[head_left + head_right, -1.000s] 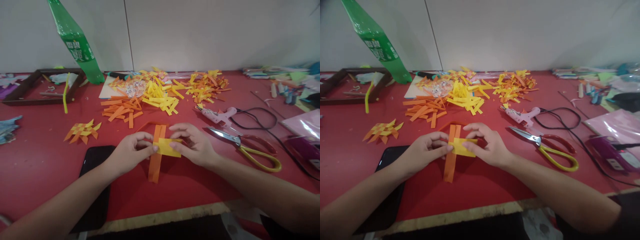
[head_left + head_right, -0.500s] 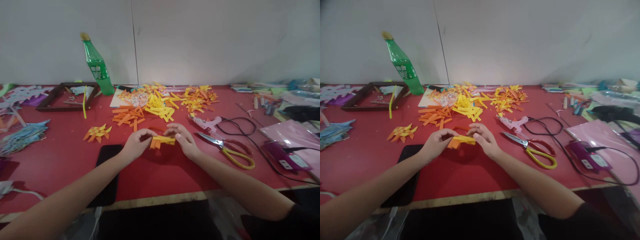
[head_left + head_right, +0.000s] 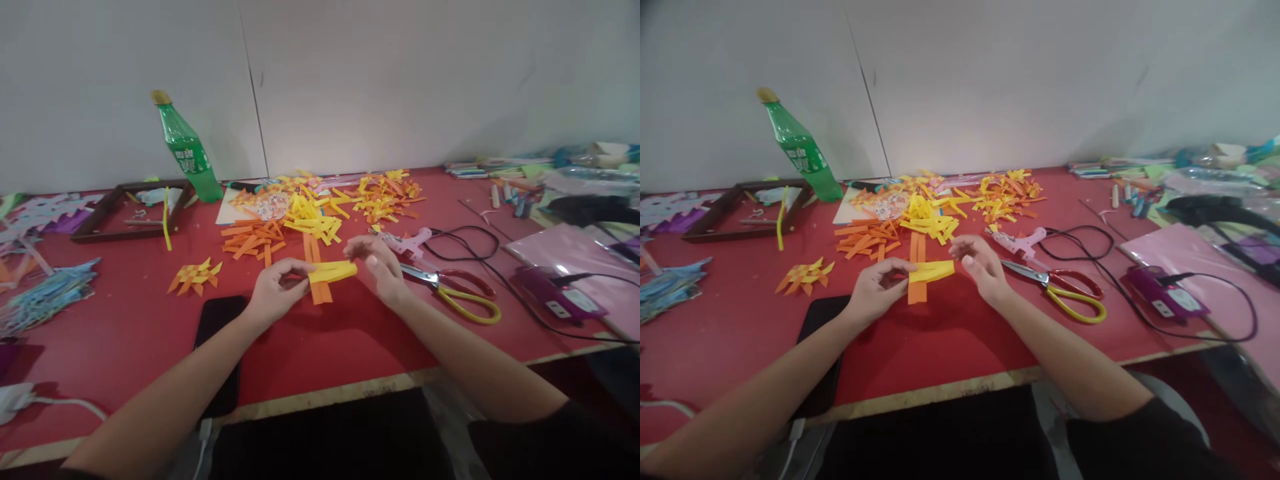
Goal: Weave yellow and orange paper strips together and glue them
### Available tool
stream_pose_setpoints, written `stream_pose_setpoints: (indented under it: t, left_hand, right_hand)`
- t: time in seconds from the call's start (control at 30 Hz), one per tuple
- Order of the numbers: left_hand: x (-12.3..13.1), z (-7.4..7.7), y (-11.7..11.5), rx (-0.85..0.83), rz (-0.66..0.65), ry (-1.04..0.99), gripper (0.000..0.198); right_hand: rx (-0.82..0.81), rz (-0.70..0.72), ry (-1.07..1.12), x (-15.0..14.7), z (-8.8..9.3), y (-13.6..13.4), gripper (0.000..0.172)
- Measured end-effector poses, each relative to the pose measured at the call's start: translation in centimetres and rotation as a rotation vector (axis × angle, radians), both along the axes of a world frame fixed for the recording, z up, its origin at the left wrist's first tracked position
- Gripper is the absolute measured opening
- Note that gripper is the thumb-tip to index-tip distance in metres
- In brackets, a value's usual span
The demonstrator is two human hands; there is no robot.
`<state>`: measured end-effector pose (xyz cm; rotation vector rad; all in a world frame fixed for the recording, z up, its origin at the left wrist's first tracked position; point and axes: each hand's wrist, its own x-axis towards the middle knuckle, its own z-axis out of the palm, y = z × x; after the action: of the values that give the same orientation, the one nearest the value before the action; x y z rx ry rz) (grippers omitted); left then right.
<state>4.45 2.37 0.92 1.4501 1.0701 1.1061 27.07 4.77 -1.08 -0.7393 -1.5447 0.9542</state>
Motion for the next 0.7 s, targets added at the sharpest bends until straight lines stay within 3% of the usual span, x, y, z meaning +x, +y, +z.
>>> stream_pose_setpoints:
  t: [0.2, 0.33, 0.43, 0.57, 0.7]
  left_hand:
    - [-0.3, 0.3, 0.1, -0.171, -0.034, -0.117, 0.03]
    - [-0.5, 0.3, 0.0, -0.353, -0.089, -0.166, 0.031]
    - [-0.5, 0.0, 0.1, -0.406, -0.084, -0.173, 0.029]
    - [-0.6, -0.5, 0.3, -0.428, -0.063, -0.154, 0.027]
    - [-0.5, -0.3, 0.1, -0.455, -0.06, -0.067, 0.034]
  right_hand:
    - [0.072, 0.045, -0.149, -0.2, 1.2, -2.1, 0.034]
    - [-0.136, 0.057, -0.122, -1.4, 1.7, -1.7, 0.025]
    - [-0.286, 0.14, -0.171, -2.4, 1.7, -0.9, 0.031]
    - [-0.363, 0.15, -0.243, -3.0, 0.9, -0.6, 0.036]
    - [-0.351, 0.156, -0.265, -2.7, 0.5, -1.3, 0.026]
